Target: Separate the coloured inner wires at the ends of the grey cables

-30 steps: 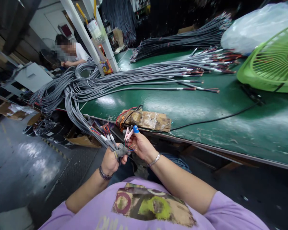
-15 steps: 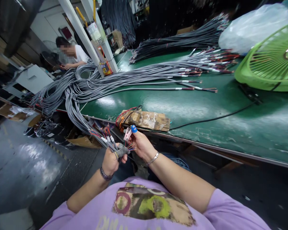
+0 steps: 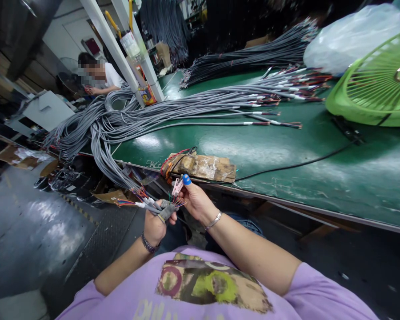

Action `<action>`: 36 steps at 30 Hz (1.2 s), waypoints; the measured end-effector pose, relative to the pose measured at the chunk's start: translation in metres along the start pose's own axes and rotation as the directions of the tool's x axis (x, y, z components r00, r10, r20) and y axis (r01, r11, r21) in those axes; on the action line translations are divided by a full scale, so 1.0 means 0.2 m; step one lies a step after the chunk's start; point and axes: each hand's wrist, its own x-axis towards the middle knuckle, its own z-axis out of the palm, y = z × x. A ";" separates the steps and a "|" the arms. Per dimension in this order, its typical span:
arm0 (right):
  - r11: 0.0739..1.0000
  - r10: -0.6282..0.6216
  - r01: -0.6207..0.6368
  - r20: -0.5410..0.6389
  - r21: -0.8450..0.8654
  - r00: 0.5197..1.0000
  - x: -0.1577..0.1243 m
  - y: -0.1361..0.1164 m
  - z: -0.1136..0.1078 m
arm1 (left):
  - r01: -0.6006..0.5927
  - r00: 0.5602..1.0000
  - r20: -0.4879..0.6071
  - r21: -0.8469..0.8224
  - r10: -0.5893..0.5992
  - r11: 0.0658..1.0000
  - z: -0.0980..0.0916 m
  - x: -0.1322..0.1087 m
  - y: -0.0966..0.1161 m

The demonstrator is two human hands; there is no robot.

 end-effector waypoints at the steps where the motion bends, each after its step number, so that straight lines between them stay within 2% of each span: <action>1: 1.000 0.002 -0.002 0.005 -0.001 1.000 0.00 0.00 0.00 | -0.012 1.000 -0.010 0.025 0.012 1.000 0.01 -0.01 0.01; 5: 0.999 0.037 -0.037 0.026 0.001 0.999 -0.01 0.00 -0.02 | -0.054 0.998 -0.008 0.126 0.056 0.991 0.02 -0.02 0.05; 11: 0.994 0.092 -0.084 0.124 -0.073 0.988 -0.05 -0.01 -0.05 | -0.059 0.998 -0.013 0.118 0.061 0.991 0.01 -0.03 0.06; 19: 0.992 0.087 -0.077 0.105 -0.095 0.991 -0.05 -0.03 -0.08 | -0.052 0.999 0.004 0.079 0.052 0.996 0.00 -0.02 0.05; 25: 0.988 0.126 -0.120 0.063 -0.102 0.990 -0.09 -0.02 -0.13 | -0.029 1.000 -0.002 0.094 0.029 0.995 -0.01 -0.05 0.05; 28: 0.979 0.158 -0.139 0.116 -0.151 0.981 -0.15 -0.02 -0.15 | -0.002 1.000 -0.004 0.123 0.003 0.992 -0.01 -0.08 0.06; 31: 0.949 0.137 -0.080 0.173 -0.305 0.975 -0.22 -0.03 -0.13 | 0.029 1.000 -0.015 0.168 -0.027 0.985 0.00 -0.11 0.07; 36: 0.834 0.020 0.124 0.254 -0.538 0.967 -0.29 -0.03 -0.06 | 0.039 0.999 0.003 0.209 -0.040 0.977 0.01 -0.12 0.06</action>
